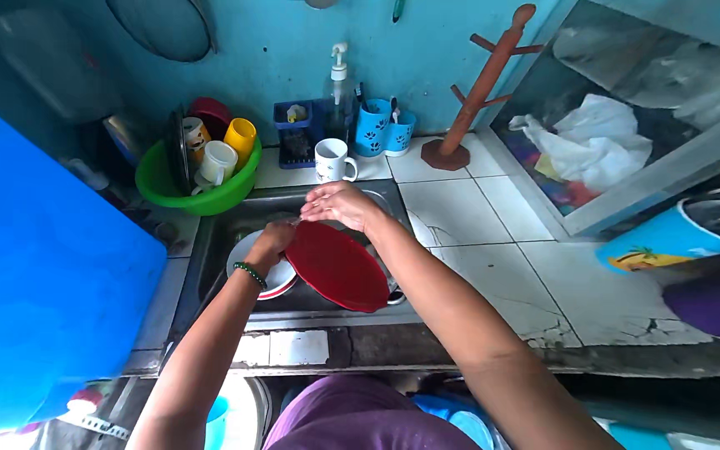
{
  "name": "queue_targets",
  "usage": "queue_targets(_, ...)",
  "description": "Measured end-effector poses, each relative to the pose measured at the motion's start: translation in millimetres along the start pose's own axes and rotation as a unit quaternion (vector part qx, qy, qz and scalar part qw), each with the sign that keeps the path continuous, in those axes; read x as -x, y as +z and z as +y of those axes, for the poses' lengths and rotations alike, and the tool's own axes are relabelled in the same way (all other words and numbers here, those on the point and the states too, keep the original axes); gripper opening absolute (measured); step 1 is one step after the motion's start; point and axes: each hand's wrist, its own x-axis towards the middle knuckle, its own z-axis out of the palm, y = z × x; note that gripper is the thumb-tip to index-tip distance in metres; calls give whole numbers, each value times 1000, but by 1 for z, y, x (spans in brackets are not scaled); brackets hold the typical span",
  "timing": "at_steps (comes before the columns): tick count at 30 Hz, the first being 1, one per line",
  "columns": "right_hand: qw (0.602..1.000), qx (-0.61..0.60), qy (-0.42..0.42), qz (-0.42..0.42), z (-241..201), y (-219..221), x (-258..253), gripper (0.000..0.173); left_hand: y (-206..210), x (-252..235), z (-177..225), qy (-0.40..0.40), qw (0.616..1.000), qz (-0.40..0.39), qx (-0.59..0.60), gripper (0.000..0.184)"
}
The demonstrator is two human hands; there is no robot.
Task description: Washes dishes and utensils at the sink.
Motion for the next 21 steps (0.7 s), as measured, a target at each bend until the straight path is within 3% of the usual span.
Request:
queue_targets(3, 975, -61, 74, 199, 61, -29, -16, 29, -13, 13, 9, -30, 998, -4, -49, 50)
queue_targets(7, 901, -196, 167, 350, 138, -40, -24, 25, -27, 31, 20, 5, 994, 19, -103, 50)
queue_targets(11, 877, -76, 208, 426, 161, -31, -24, 35, -35, 44, 30, 49, 985, 45, -156, 49)
queue_targets(14, 874, -9, 198, 443, 170, -29, -28, 40, -40, 49, 33, 91, 979, 77, -167, 37)
queue_targets(16, 877, -92, 187, 433, 163, -25, -26, 41, -40, 50, 32, 110, 974, 101, -168, 27)
queue_targets(19, 845, -393, 183, 312, 142, -30, -22, 34, -35, 48, 28, 107, 973, 140, -150, 22)
queue_targets(21, 885, -398, 152, 188, 103, -32, -19, 32, -28, 45, 25, 106, 977, 149, -108, 24)
